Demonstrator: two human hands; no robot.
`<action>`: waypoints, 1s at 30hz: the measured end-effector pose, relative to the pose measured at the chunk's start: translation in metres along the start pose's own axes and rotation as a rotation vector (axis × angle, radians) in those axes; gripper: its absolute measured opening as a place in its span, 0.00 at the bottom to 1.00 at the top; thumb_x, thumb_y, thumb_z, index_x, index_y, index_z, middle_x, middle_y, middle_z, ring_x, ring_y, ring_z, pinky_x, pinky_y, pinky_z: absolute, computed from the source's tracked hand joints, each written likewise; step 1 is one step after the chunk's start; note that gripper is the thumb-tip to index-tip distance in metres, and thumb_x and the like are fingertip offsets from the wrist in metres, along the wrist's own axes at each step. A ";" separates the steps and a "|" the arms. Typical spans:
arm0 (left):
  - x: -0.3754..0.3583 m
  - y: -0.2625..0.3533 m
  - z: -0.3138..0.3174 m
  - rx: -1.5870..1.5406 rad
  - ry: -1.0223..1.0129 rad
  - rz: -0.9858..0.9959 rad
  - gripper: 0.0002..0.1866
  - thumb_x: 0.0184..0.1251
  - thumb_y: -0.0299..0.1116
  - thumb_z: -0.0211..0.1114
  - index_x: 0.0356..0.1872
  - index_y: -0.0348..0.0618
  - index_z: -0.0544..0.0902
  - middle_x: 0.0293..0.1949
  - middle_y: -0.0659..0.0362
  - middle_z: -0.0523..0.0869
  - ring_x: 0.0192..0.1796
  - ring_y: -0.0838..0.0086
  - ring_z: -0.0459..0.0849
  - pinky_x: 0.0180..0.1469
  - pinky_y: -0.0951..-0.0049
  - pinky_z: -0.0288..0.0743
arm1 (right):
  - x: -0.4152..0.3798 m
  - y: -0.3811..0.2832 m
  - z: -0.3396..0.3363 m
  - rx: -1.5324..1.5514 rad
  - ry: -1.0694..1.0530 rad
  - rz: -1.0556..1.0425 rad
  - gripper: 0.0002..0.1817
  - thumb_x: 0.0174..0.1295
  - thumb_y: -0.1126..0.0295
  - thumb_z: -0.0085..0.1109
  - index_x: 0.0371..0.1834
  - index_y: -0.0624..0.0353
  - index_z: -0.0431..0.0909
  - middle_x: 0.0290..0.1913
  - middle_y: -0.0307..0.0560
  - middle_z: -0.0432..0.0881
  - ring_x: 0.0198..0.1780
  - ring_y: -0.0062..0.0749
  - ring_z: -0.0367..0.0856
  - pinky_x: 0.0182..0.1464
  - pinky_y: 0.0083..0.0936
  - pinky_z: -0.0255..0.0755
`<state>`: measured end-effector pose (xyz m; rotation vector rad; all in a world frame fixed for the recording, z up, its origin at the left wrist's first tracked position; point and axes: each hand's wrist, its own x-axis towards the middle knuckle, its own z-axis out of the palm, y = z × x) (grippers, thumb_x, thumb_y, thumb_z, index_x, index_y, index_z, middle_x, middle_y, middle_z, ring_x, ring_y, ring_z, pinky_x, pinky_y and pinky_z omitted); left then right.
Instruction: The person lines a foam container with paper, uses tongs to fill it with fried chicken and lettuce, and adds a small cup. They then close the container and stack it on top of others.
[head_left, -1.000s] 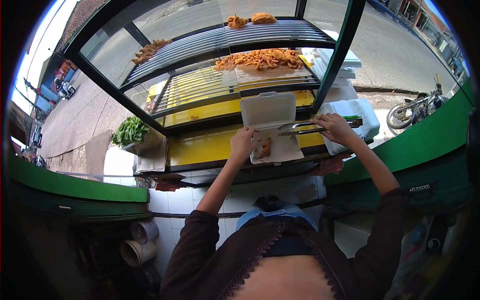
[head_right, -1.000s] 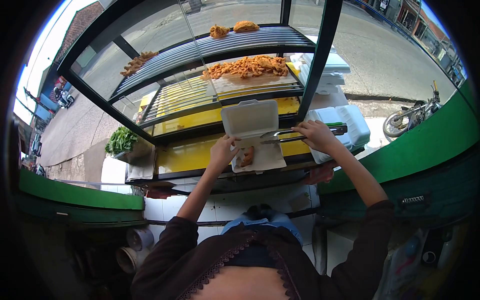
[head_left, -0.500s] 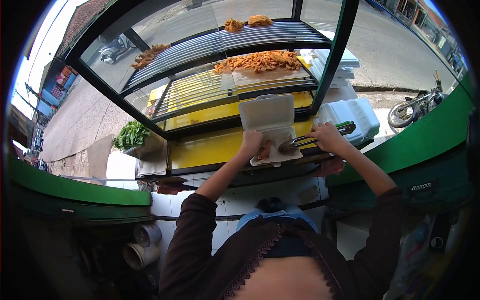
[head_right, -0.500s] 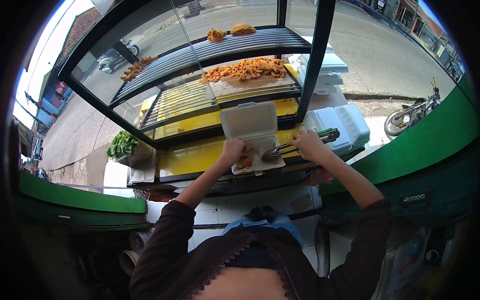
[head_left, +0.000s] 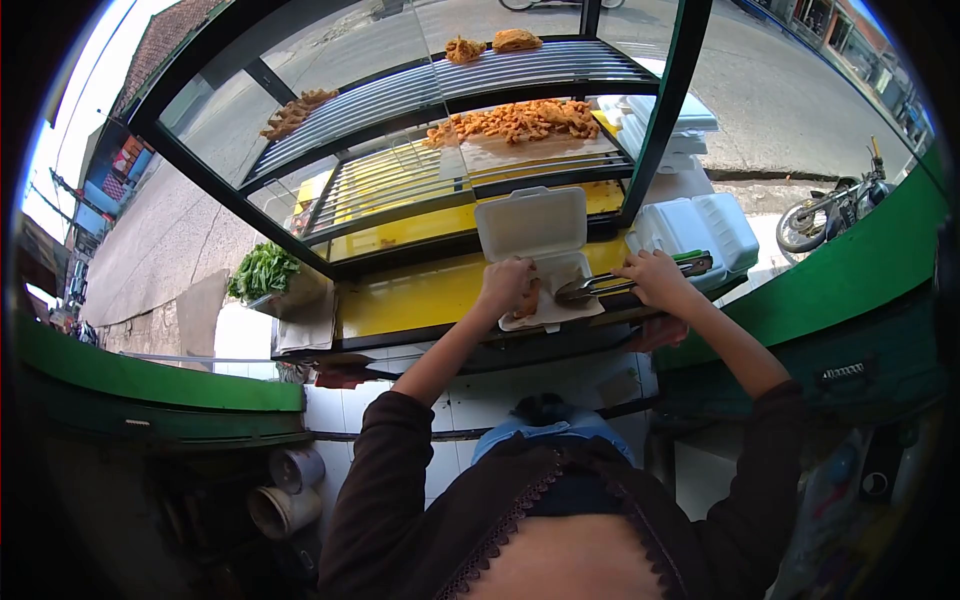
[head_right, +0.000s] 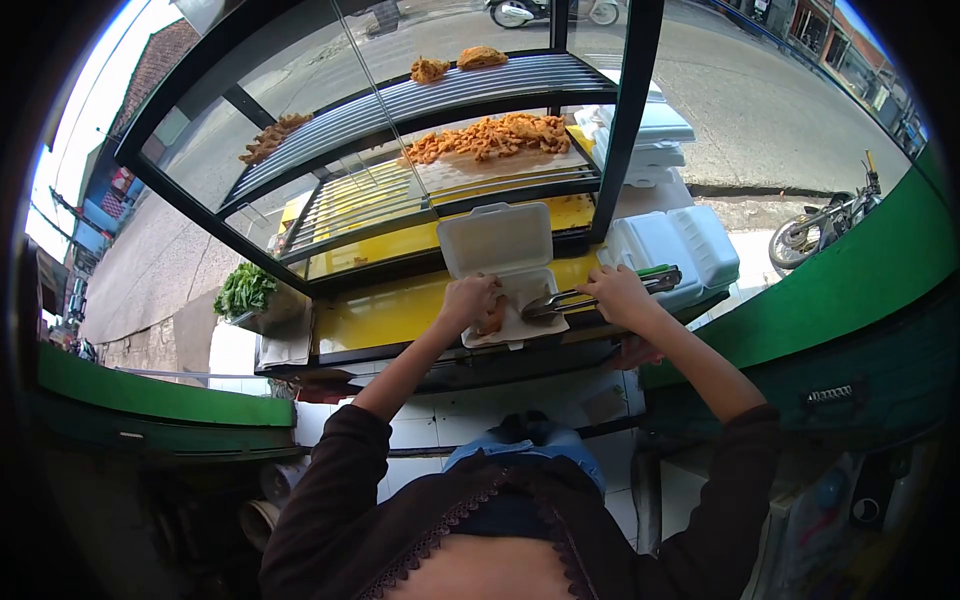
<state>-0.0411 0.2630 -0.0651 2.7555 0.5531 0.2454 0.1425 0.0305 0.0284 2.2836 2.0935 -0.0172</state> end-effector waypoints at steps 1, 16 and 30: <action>0.005 0.001 0.001 0.000 -0.001 0.000 0.09 0.59 0.41 0.61 0.37 0.55 0.86 0.35 0.56 0.86 0.38 0.62 0.86 0.39 0.64 0.79 | 0.000 0.000 0.000 0.002 0.003 0.003 0.21 0.49 0.74 0.61 0.50 0.46 0.81 0.41 0.40 0.78 0.48 0.34 0.77 0.46 0.32 0.68; 0.053 0.012 0.016 0.055 -0.204 0.226 0.06 0.38 0.35 0.72 0.22 0.52 0.87 0.26 0.56 0.86 0.32 0.62 0.86 0.38 0.63 0.79 | 0.000 -0.017 -0.008 -0.057 -0.006 0.003 0.25 0.47 0.70 0.64 0.54 0.47 0.78 0.44 0.39 0.77 0.49 0.33 0.75 0.49 0.32 0.66; 0.036 0.021 -0.038 -0.376 -0.136 -0.088 0.11 0.49 0.39 0.69 0.28 0.43 0.88 0.30 0.51 0.86 0.35 0.60 0.86 0.40 0.64 0.78 | 0.004 -0.020 -0.004 0.109 -0.139 0.115 0.25 0.50 0.65 0.67 0.55 0.49 0.78 0.45 0.42 0.78 0.51 0.37 0.76 0.50 0.35 0.68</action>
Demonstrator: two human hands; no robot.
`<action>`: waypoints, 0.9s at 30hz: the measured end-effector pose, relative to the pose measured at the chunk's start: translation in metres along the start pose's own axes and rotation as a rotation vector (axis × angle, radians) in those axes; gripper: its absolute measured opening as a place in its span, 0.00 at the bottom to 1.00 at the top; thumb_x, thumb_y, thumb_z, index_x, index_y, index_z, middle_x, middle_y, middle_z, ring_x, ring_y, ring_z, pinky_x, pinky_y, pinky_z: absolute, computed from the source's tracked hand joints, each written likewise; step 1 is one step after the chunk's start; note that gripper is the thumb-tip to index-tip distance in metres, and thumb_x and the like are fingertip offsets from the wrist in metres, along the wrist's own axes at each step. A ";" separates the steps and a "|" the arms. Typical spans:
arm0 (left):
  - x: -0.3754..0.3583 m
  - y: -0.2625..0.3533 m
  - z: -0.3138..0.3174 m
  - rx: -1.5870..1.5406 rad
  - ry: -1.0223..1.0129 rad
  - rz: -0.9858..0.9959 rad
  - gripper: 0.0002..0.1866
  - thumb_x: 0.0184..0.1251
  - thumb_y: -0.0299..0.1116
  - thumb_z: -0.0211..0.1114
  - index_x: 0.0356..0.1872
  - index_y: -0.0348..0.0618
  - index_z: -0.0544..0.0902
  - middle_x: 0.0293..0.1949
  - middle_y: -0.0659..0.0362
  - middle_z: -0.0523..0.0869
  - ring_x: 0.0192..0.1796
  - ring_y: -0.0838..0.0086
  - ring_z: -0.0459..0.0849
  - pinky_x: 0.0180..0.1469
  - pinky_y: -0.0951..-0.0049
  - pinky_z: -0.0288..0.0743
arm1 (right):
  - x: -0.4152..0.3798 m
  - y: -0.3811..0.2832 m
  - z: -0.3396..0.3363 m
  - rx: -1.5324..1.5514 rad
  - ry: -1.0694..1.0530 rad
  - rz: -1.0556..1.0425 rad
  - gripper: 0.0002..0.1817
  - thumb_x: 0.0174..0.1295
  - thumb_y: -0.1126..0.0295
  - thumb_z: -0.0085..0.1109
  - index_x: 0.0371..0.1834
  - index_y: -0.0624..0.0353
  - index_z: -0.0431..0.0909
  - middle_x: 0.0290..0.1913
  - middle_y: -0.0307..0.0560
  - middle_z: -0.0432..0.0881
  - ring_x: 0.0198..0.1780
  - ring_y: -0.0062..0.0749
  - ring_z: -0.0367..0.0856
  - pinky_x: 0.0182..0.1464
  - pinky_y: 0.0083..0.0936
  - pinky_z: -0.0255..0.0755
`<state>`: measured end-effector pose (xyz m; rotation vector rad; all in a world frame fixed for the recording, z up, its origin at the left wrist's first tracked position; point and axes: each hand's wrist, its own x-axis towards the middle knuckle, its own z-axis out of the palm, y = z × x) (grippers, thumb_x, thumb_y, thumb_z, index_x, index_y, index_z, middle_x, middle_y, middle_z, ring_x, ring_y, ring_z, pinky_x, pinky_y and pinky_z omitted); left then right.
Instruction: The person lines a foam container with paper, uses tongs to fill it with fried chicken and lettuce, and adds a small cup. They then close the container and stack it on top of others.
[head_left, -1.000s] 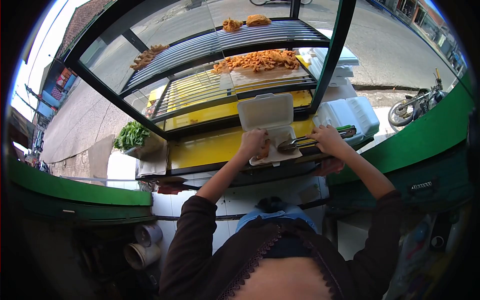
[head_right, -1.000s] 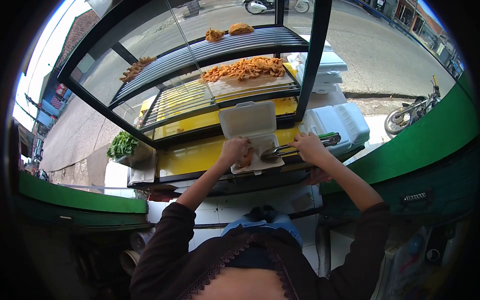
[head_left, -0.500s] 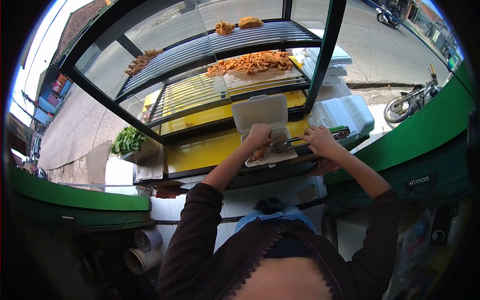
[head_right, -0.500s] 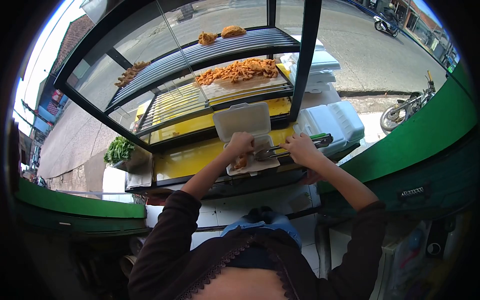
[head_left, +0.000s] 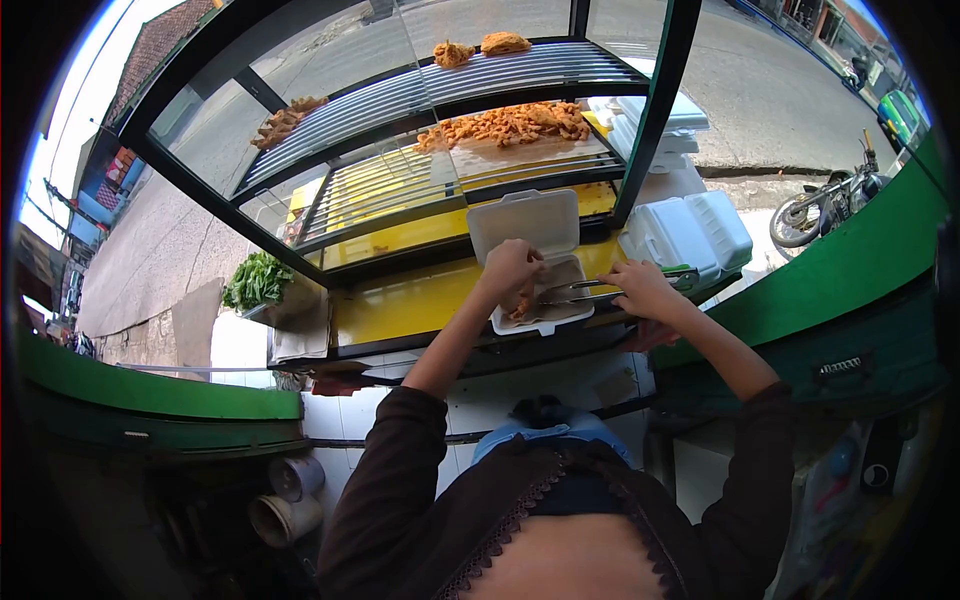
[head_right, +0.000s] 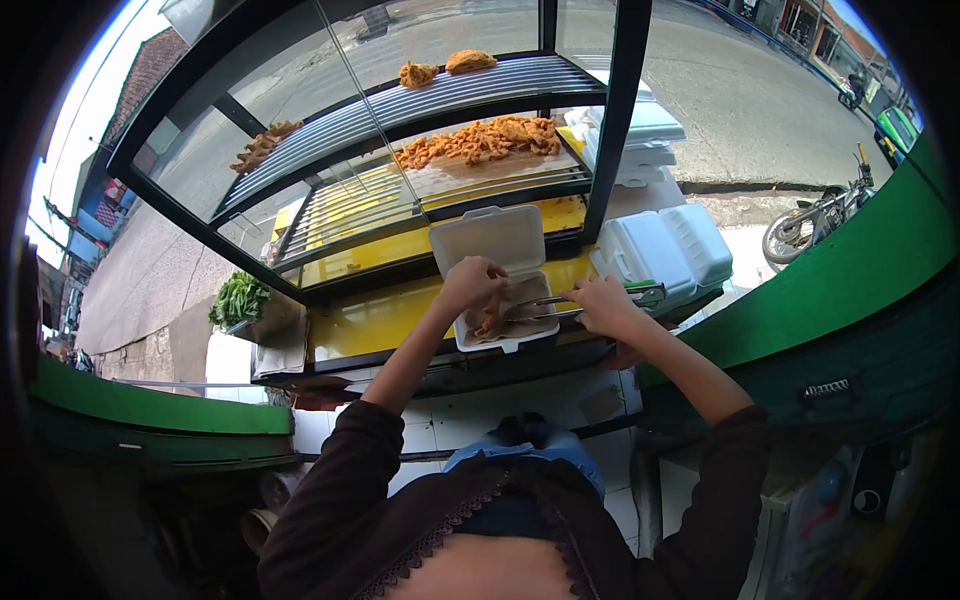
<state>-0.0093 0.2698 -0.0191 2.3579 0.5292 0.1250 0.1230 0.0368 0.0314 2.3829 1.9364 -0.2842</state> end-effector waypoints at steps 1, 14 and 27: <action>-0.006 -0.009 -0.008 0.001 0.002 -0.002 0.11 0.49 0.39 0.69 0.28 0.43 0.88 0.30 0.51 0.86 0.35 0.60 0.86 0.40 0.64 0.78 | -0.001 0.003 0.000 0.005 0.031 -0.004 0.26 0.49 0.65 0.67 0.55 0.49 0.78 0.45 0.42 0.78 0.51 0.37 0.76 0.50 0.35 0.68; -0.065 -0.111 -0.008 -0.238 0.203 -0.318 0.24 0.62 0.48 0.65 0.44 0.33 0.79 0.33 0.45 0.85 0.37 0.59 0.85 0.41 0.65 0.77 | 0.021 0.004 -0.046 -0.180 0.273 -0.265 0.30 0.47 0.77 0.59 0.59 0.50 0.73 0.50 0.39 0.75 0.51 0.32 0.73 0.51 0.31 0.65; -0.062 -0.104 0.019 -0.740 0.013 -0.290 0.24 0.70 0.39 0.59 0.63 0.39 0.68 0.38 0.52 0.85 0.40 0.73 0.84 0.38 0.74 0.80 | 0.052 0.008 -0.004 -0.249 0.286 -0.543 0.24 0.54 0.72 0.55 0.57 0.43 0.77 0.46 0.37 0.79 0.45 0.31 0.76 0.47 0.29 0.68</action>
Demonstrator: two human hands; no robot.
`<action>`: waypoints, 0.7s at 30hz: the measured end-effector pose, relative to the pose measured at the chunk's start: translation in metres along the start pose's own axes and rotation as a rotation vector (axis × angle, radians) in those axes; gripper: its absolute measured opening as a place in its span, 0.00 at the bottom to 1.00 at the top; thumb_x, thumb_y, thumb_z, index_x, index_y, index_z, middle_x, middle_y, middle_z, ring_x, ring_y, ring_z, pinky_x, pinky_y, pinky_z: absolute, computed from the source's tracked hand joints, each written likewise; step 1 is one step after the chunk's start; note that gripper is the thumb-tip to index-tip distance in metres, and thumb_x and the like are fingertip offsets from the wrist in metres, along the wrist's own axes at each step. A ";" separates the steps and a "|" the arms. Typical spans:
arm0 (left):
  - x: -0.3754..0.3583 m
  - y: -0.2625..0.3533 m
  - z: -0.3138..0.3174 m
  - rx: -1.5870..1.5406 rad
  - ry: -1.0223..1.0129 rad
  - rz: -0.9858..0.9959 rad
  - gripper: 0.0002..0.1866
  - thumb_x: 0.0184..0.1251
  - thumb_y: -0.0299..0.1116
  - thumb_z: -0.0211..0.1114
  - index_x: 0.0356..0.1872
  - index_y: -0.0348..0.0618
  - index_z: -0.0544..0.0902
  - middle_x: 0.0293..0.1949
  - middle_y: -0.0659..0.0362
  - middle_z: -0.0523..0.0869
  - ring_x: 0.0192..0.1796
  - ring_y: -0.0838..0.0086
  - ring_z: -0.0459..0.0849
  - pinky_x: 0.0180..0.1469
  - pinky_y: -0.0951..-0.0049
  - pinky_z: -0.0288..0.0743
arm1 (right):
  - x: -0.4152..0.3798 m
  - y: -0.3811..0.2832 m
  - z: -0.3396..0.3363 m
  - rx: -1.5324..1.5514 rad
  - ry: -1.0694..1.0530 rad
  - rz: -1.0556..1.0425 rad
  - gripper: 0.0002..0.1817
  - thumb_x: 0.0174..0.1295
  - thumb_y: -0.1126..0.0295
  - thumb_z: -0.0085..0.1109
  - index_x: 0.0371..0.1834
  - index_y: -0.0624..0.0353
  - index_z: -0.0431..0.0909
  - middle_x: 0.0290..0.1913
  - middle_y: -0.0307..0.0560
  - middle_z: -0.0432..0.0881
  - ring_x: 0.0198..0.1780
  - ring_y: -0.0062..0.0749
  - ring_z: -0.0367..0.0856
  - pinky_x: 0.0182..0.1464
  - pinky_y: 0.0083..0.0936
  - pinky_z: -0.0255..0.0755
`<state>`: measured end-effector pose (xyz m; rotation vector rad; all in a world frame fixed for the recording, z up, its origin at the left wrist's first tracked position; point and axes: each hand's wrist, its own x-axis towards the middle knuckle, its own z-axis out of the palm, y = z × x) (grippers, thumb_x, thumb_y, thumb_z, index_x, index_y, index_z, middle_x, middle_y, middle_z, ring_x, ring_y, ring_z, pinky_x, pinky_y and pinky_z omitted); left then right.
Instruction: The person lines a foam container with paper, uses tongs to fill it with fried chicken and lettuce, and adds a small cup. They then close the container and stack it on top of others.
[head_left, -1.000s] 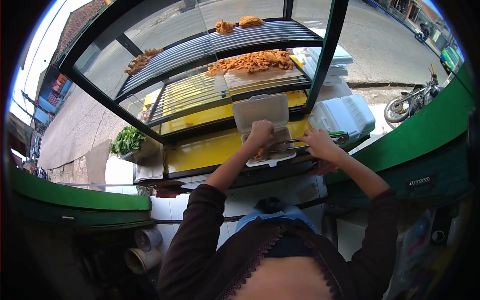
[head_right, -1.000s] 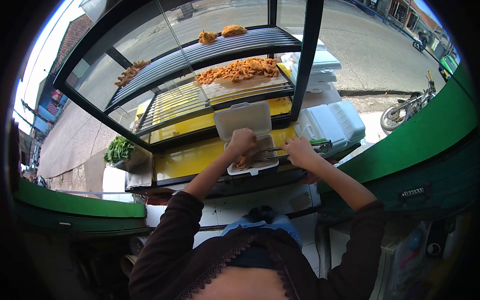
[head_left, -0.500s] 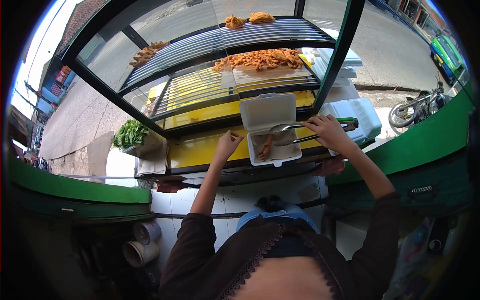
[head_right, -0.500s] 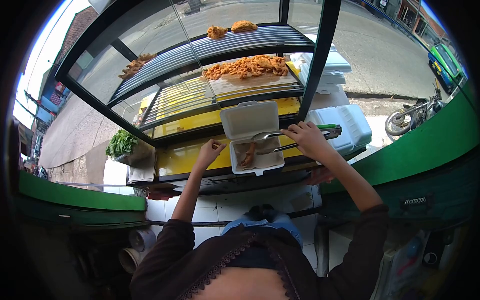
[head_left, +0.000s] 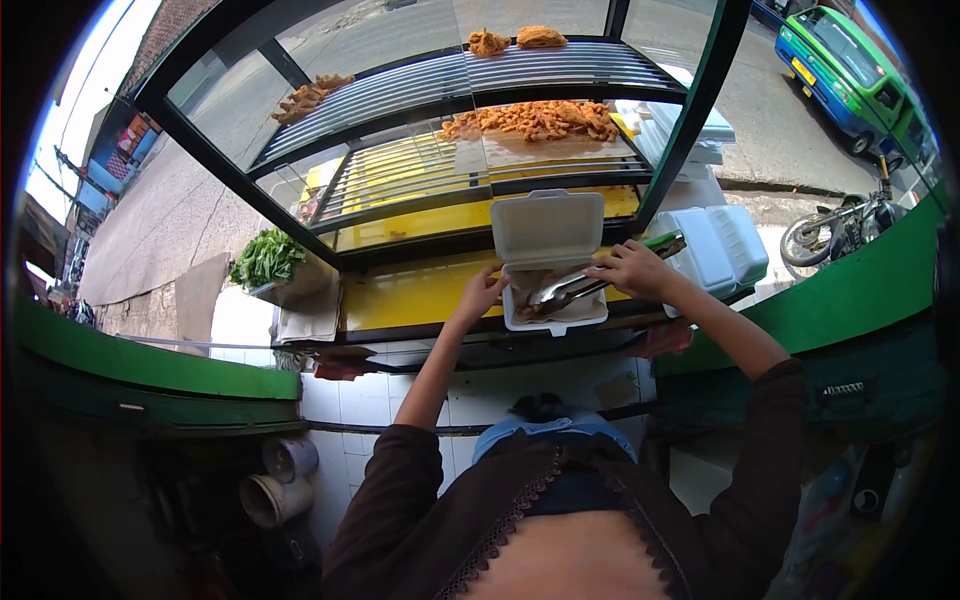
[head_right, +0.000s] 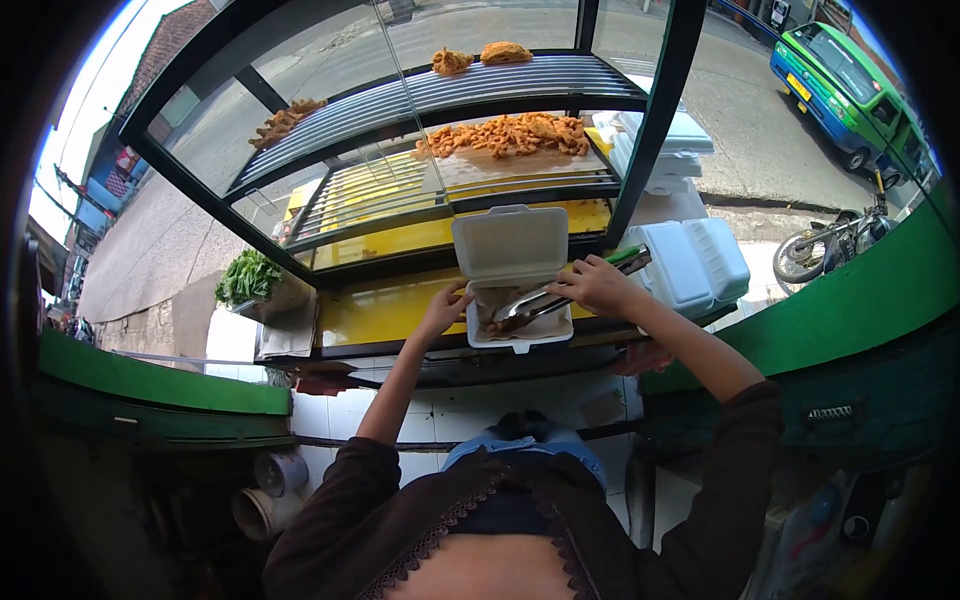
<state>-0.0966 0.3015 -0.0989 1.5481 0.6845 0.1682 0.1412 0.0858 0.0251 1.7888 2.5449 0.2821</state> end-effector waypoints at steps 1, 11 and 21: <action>0.001 -0.001 0.000 -0.025 -0.005 0.005 0.24 0.70 0.37 0.59 0.63 0.38 0.69 0.36 0.52 0.86 0.39 0.73 0.85 0.36 0.73 0.81 | -0.006 0.000 0.003 -0.015 0.044 -0.006 0.24 0.54 0.72 0.55 0.58 0.42 0.76 0.47 0.36 0.79 0.44 0.31 0.76 0.47 0.29 0.68; 0.003 -0.004 0.004 -0.030 0.000 0.000 0.23 0.69 0.36 0.60 0.61 0.36 0.70 0.35 0.53 0.86 0.38 0.74 0.85 0.35 0.75 0.80 | -0.024 0.007 0.030 -0.074 0.213 -0.040 0.26 0.59 0.69 0.50 0.64 0.41 0.70 0.53 0.35 0.77 0.46 0.30 0.75 0.53 0.31 0.66; 0.028 -0.024 0.024 -0.107 0.133 0.106 0.23 0.72 0.42 0.57 0.59 0.36 0.71 0.38 0.58 0.83 0.41 0.80 0.78 0.43 0.80 0.71 | -0.026 0.016 0.037 0.067 0.041 0.051 0.38 0.52 0.68 0.61 0.71 0.42 0.60 0.59 0.38 0.72 0.55 0.33 0.71 0.56 0.34 0.62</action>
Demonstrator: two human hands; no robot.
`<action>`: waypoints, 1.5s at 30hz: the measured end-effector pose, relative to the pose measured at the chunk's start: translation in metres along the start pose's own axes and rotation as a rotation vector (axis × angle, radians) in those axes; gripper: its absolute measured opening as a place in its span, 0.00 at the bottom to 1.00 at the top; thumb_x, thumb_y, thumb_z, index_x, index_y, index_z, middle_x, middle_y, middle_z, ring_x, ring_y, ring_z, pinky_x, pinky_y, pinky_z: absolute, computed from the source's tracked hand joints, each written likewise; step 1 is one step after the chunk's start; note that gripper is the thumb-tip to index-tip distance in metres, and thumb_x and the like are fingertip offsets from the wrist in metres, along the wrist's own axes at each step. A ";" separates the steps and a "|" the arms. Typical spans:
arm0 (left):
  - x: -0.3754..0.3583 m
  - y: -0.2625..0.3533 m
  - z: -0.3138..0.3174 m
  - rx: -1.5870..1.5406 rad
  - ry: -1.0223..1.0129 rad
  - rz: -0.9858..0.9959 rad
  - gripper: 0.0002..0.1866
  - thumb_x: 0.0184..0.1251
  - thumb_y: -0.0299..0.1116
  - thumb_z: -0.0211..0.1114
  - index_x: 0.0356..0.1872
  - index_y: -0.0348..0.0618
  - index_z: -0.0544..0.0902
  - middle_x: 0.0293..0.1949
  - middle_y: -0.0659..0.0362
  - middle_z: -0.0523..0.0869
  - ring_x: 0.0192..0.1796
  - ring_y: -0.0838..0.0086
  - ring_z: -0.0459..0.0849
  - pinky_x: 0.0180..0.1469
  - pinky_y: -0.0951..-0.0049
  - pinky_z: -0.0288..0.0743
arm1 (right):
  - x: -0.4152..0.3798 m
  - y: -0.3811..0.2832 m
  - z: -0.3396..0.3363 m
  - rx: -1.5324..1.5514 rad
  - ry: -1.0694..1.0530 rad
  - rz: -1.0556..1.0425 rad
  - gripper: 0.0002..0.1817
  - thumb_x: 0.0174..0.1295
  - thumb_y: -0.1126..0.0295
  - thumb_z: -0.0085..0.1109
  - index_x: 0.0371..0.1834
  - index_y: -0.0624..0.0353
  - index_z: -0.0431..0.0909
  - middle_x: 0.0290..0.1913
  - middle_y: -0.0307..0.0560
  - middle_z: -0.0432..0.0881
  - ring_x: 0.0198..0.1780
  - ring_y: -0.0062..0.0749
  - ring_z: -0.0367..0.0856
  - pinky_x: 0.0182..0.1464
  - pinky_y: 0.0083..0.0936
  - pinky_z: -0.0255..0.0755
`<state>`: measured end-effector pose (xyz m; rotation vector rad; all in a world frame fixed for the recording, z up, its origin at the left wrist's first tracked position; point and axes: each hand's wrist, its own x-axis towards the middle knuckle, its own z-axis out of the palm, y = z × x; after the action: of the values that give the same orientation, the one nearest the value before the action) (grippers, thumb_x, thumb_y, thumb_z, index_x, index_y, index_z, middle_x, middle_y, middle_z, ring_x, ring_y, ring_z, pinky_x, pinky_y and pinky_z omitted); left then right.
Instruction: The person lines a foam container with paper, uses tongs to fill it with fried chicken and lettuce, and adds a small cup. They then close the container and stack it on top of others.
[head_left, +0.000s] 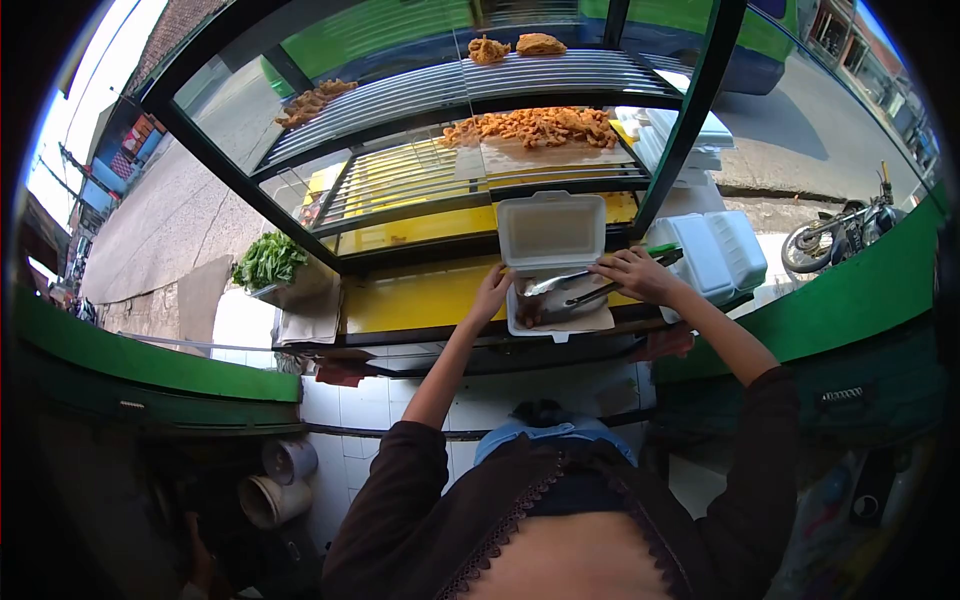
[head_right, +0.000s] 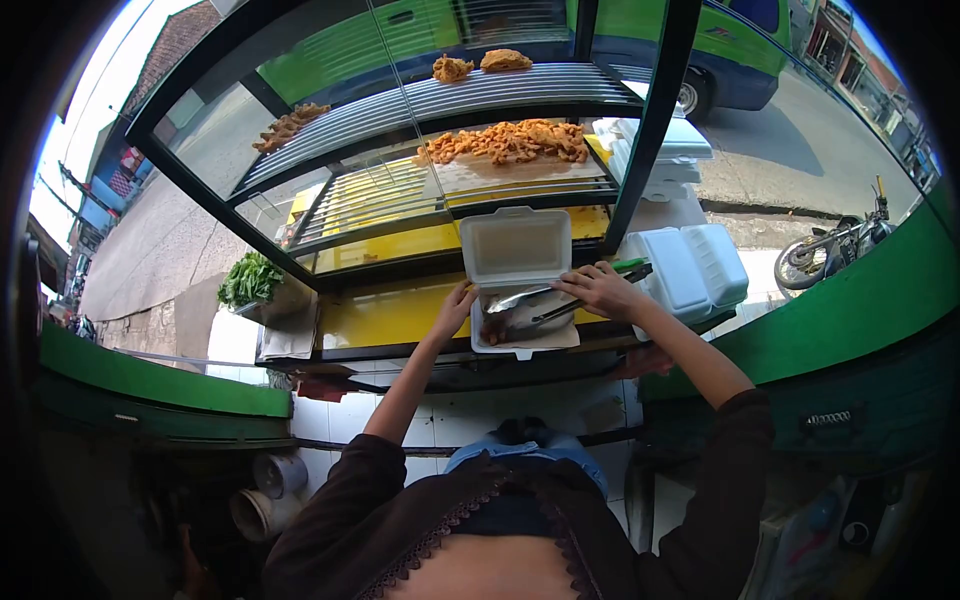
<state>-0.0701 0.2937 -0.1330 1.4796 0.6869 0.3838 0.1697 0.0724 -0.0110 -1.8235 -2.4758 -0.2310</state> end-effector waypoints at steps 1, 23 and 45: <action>0.001 0.000 0.004 -0.063 0.038 0.007 0.24 0.73 0.43 0.56 0.60 0.36 0.71 0.43 0.60 0.82 0.45 0.81 0.76 0.48 0.79 0.70 | -0.001 -0.002 -0.010 -0.002 -0.001 0.001 0.38 0.52 0.68 0.61 0.71 0.42 0.60 0.59 0.38 0.72 0.55 0.33 0.71 0.56 0.34 0.62; -0.025 0.000 0.019 -0.072 0.259 0.308 0.19 0.75 0.37 0.53 0.60 0.37 0.71 0.31 0.60 0.80 0.33 0.84 0.73 0.36 0.83 0.67 | 0.127 0.072 -0.066 0.348 0.358 0.716 0.36 0.50 0.60 0.69 0.59 0.72 0.69 0.51 0.64 0.78 0.54 0.49 0.78 0.56 0.33 0.70; -0.020 0.004 0.015 -0.070 0.297 0.243 0.16 0.75 0.36 0.53 0.53 0.35 0.75 0.29 0.62 0.80 0.33 0.85 0.75 0.37 0.82 0.71 | 0.370 0.108 0.019 0.426 -0.167 0.682 0.39 0.51 0.44 0.63 0.67 0.46 0.68 0.68 0.56 0.65 0.72 0.49 0.58 0.71 0.41 0.51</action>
<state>-0.0752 0.2695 -0.1260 1.4579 0.7202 0.8189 0.1626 0.4560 0.0294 -2.3767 -1.6410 0.4563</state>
